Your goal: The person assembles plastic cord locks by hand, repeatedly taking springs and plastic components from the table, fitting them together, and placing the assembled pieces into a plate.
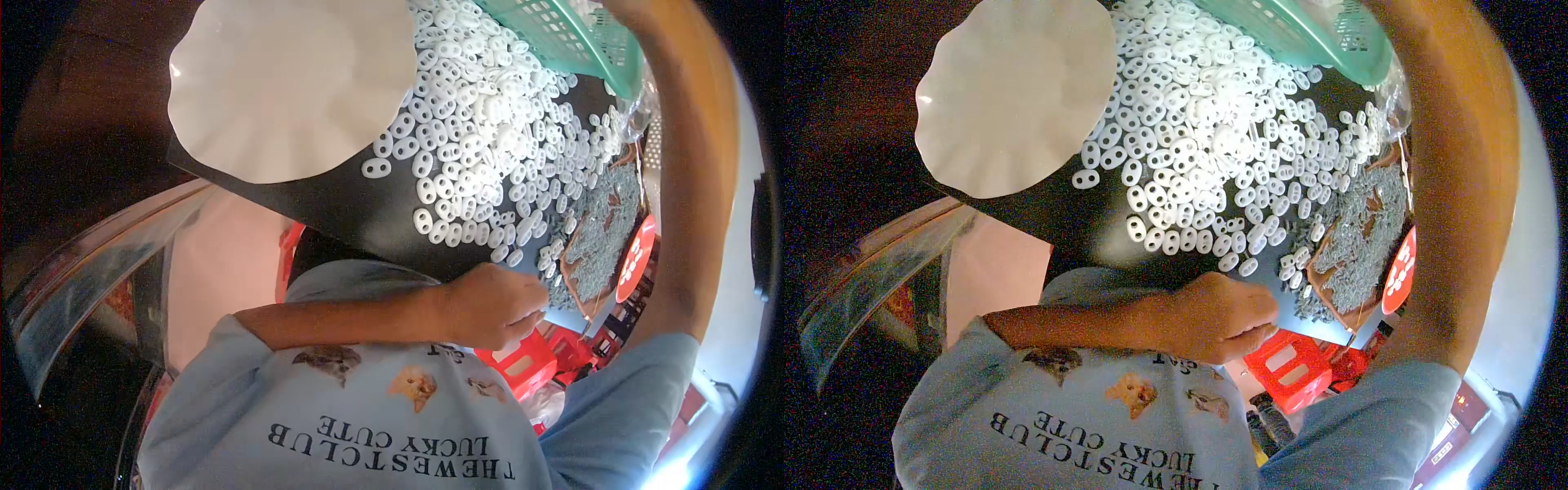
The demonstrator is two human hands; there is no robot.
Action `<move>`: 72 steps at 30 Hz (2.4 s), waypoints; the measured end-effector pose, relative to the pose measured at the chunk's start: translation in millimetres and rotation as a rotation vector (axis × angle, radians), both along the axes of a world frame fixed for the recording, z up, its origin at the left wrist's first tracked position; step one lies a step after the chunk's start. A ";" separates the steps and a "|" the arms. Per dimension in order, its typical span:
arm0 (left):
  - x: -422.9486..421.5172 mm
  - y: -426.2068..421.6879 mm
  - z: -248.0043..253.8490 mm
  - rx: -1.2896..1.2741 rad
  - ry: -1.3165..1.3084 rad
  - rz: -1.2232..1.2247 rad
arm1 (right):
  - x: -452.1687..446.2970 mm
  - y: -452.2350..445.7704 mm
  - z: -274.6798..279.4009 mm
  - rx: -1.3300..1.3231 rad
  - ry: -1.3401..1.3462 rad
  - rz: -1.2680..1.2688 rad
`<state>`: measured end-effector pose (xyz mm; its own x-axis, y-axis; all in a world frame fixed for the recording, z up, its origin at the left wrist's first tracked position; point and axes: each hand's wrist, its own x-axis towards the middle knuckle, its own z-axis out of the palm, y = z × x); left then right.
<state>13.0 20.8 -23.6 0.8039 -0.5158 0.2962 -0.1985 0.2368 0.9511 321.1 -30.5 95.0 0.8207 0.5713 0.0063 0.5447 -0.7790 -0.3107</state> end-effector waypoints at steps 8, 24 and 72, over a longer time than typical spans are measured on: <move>-0.5 0.6 -0.8 -0.011 -0.056 0.023 | -79.8 -26.2 68.2 0.055 0.014 -0.160; 0.9 0.1 2.1 -0.017 -0.066 0.038 | -140.9 -65.8 -8.8 -0.080 0.196 0.157; 7.5 6.9 3.0 0.033 0.052 -0.194 | 59.8 -28.6 -19.4 -0.136 0.311 0.074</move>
<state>20.5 27.7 -20.6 0.7025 -0.6709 0.2375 -0.1029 0.2345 0.9667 380.9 -59.1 75.6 0.7275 0.6082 -0.3176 0.4973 -0.7863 -0.3666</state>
